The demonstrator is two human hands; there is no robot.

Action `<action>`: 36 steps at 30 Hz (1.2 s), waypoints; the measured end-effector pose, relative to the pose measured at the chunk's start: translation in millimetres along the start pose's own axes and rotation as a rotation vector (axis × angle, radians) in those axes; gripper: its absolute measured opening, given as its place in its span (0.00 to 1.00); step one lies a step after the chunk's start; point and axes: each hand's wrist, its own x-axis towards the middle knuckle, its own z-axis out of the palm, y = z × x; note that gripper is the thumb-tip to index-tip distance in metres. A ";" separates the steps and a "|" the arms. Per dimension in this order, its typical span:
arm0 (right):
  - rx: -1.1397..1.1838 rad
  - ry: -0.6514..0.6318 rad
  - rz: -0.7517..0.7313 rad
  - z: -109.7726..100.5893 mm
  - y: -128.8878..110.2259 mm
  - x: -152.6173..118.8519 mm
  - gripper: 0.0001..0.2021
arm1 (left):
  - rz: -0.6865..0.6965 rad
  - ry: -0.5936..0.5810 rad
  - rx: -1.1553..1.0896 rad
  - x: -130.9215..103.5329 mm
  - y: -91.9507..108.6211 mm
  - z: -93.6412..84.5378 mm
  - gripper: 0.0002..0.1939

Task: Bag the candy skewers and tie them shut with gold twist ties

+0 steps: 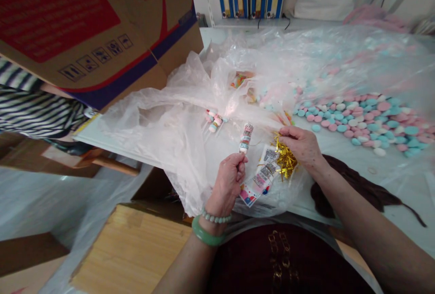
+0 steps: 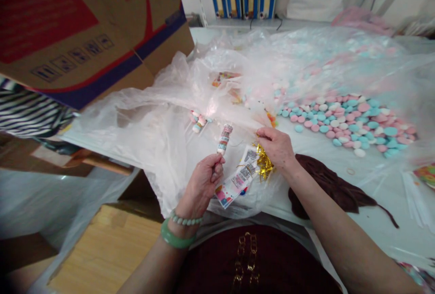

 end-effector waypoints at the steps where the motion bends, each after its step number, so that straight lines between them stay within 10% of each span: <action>1: 0.014 -0.009 0.015 0.3 -1.6 -1.2 0.08 | -0.002 -0.004 0.000 0.2 -0.2 -0.1 0.08; 8: 0.006 -0.035 0.052 5.6 -0.4 -2.1 0.10 | -0.016 -0.032 -0.040 -0.5 0.5 -1.1 0.09; 16: -0.843 -0.313 -0.211 11.8 -22.5 -10.4 0.11 | -0.006 0.037 -0.066 4.1 6.7 -7.8 0.07; 24: -0.759 -0.468 -0.378 64.8 -18.2 12.5 0.11 | 0.005 0.050 -0.076 3.0 6.0 -14.8 0.09; 29: -0.382 -0.223 -0.464 50.1 -22.3 0.8 0.09 | 0.025 0.077 -0.053 3.0 5.2 -20.0 0.08; 36: -0.027 -0.375 -0.193 65.9 -39.8 -28.3 0.09 | 0.053 -0.008 0.044 2.8 -0.1 -4.3 0.10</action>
